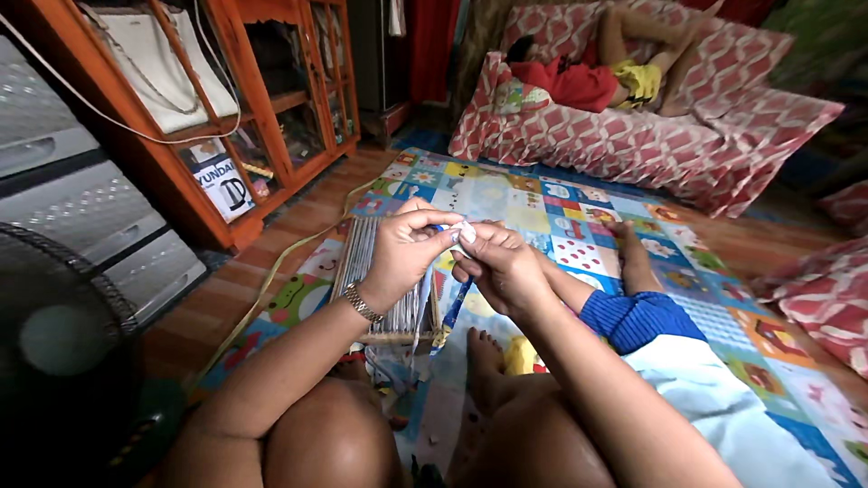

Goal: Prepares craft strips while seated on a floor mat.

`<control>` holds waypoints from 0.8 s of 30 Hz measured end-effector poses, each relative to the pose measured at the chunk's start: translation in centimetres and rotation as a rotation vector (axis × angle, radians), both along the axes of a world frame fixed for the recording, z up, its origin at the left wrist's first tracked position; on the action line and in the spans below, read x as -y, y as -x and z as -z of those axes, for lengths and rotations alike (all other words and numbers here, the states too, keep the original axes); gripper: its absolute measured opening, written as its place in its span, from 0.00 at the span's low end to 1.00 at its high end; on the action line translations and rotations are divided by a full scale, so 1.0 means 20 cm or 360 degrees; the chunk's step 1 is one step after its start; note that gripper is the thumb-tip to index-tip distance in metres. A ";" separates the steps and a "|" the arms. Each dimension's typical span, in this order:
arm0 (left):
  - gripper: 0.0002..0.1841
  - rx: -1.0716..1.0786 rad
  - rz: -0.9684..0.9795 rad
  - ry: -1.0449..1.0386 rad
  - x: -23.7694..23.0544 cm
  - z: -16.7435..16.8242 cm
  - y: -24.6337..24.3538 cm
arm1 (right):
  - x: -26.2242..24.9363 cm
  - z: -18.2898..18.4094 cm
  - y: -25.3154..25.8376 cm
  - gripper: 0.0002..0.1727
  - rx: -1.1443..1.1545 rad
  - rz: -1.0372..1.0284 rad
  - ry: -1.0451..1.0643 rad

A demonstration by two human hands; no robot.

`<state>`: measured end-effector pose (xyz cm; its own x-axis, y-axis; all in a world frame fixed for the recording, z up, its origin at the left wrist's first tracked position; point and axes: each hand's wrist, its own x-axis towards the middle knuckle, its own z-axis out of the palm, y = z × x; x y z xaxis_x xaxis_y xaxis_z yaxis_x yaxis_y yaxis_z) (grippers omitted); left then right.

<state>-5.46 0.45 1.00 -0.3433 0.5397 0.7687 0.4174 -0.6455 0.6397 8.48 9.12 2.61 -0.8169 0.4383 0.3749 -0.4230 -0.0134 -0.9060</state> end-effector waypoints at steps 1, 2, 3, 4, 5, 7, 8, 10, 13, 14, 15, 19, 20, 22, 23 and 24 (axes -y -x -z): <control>0.10 -0.0059 -0.0042 -0.0021 0.00 0.00 0.01 | 0.01 0.00 0.00 0.17 0.0010 0.0007 0.0045; 0.10 -0.0127 -0.0084 -0.0052 0.00 0.00 0.01 | 0.01 -0.01 0.01 0.17 0.0031 0.0005 0.0104; 0.10 -0.0210 -0.0118 -0.0088 0.01 0.01 0.02 | 0.02 -0.01 0.01 0.19 0.0060 0.0000 0.0159; 0.10 -0.0300 -0.0158 -0.0122 0.01 0.01 0.03 | 0.02 -0.02 0.02 0.20 0.0083 0.0008 0.0206; 0.10 -0.0395 -0.0210 -0.0148 0.01 0.01 0.03 | 0.02 -0.02 0.02 0.20 0.0097 0.0031 0.0225; 0.10 -0.0587 -0.0328 -0.0167 0.02 0.01 0.04 | 0.01 -0.03 0.01 0.19 0.0147 0.0126 0.0152; 0.10 -0.0668 -0.0377 -0.0162 0.03 0.01 0.04 | 0.00 -0.03 0.01 0.19 0.0174 0.0182 0.0096; 0.08 -0.0836 -0.0483 -0.0124 0.05 0.00 0.04 | -0.02 -0.03 0.01 0.18 0.0214 0.0240 -0.0002; 0.08 -0.1183 -0.0698 -0.0136 0.06 -0.01 0.03 | -0.04 -0.03 0.00 0.19 0.0249 0.0227 0.0003; 0.08 -0.1304 -0.0767 -0.0152 0.06 -0.02 0.03 | -0.04 -0.03 0.00 0.20 0.0262 0.0221 0.0030; 0.09 -0.1405 -0.0819 -0.0153 0.06 -0.02 0.02 | -0.04 -0.04 0.00 0.20 0.0280 0.0221 0.0053; 0.08 -0.1573 -0.0919 -0.0080 0.05 -0.02 -0.01 | -0.04 -0.03 0.01 0.20 0.0313 0.0260 0.0140; 0.08 -0.1570 -0.0926 -0.0081 0.04 -0.01 -0.01 | -0.04 -0.04 0.01 0.20 0.0318 0.0275 0.0167; 0.08 -0.1562 -0.0936 -0.0072 0.02 0.00 -0.01 | -0.04 -0.04 0.01 0.20 0.0342 0.0295 0.0227; 0.08 -0.1563 -0.0945 -0.0080 0.02 0.01 -0.01 | -0.05 -0.04 0.01 0.20 0.0357 0.0294 0.0257; 0.08 -0.1563 -0.0949 -0.0101 0.00 0.01 0.00 | -0.05 -0.04 0.01 0.20 0.0373 0.0289 0.0279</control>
